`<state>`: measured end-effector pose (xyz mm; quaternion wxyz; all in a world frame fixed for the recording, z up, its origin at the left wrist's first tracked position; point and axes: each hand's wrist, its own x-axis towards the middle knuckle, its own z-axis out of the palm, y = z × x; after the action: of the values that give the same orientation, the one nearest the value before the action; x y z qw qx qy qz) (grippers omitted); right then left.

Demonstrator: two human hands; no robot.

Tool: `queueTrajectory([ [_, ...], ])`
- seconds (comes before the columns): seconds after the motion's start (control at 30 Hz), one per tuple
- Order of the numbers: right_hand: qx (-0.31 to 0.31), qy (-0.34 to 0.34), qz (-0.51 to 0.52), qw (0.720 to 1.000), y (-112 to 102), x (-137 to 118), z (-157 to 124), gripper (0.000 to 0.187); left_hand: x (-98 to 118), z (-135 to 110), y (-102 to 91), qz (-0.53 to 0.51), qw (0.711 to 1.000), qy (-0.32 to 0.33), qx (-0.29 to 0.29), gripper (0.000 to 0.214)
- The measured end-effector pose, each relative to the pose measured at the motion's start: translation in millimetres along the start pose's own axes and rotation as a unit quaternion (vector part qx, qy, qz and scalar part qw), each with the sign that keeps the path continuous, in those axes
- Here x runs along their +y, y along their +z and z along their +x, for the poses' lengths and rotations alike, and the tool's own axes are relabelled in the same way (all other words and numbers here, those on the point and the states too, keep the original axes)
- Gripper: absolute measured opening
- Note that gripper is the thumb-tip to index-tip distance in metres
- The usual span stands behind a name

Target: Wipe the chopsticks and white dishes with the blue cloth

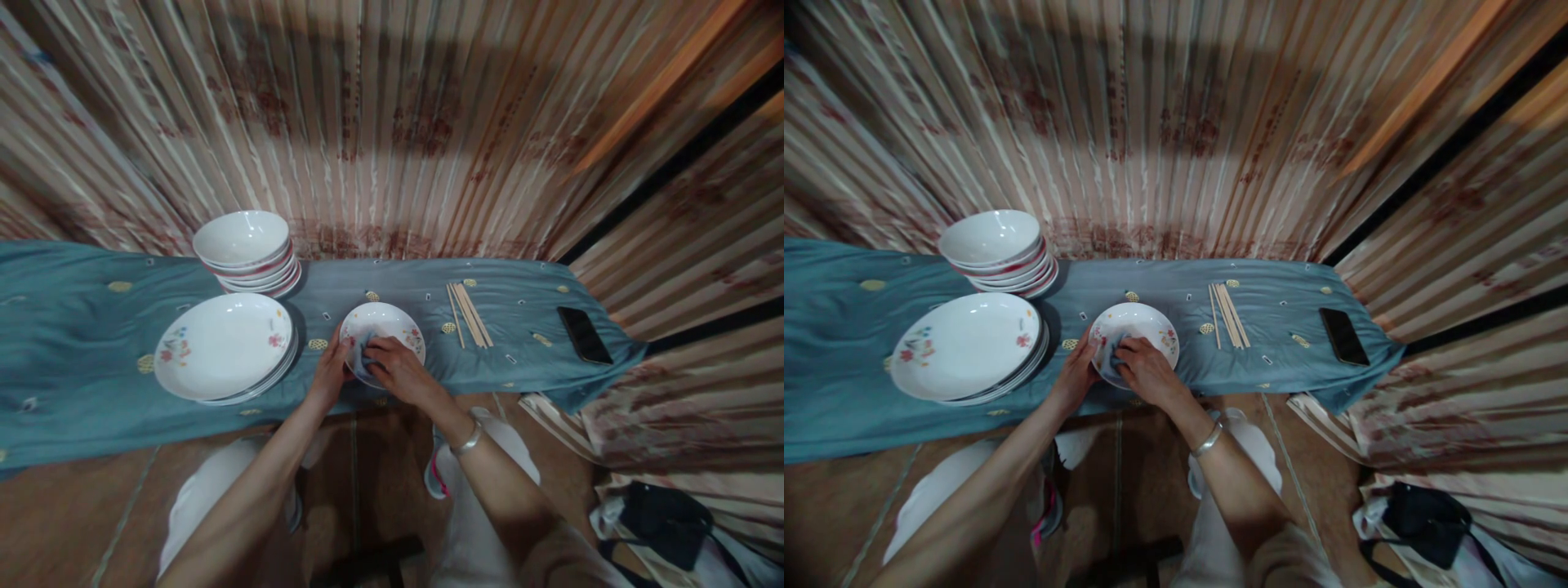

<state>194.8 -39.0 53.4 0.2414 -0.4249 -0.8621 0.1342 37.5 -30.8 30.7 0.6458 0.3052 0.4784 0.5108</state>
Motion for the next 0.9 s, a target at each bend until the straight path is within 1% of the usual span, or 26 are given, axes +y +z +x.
queueTrajectory([
  [0.17,0.007,0.014,-0.02,1.0,4,14,15,0.026,2,-1,0.8,-0.015,1.0,-0.001,-0.008,0.063],
  [0.3,0.003,0.068,-0.064,0.996,1,25,20,0.026,4,-3,1.4,-0.012,1.0,-0.005,-0.013,0.064],
  [0.47,-0.029,0.144,-0.138,0.98,-5,30,13,0.024,6,-4,2.2,-0.003,1.0,-0.012,-0.002,0.062],
  [0.6,-0.04,0.159,-0.165,0.973,-9,31,1,0.021,5,-3,1.1,0.011,1.0,-0.005,-0.004,0.063],
  [0.7,-0.039,0.157,-0.131,0.978,-14,34,-7,0.019,5,-1,-0.4,0.024,1.0,0.001,0.008,0.06],
  [0.8,-0.033,0.163,-0.059,0.984,-23,38,-13,0.018,7,2,-1.3,0.034,0.999,0.012,0.024,0.057],
  [0.87,-0.005,0.171,-0.004,0.985,-29,42,-16,0.019,9,3,-1.7,0.037,0.999,0.025,0.029,0.058],
  [0.9,0.019,0.178,0.021,0.984,-33,44,-18,0.019,9,3,-1.9,0.039,0.998,0.031,0.029,0.06],
])
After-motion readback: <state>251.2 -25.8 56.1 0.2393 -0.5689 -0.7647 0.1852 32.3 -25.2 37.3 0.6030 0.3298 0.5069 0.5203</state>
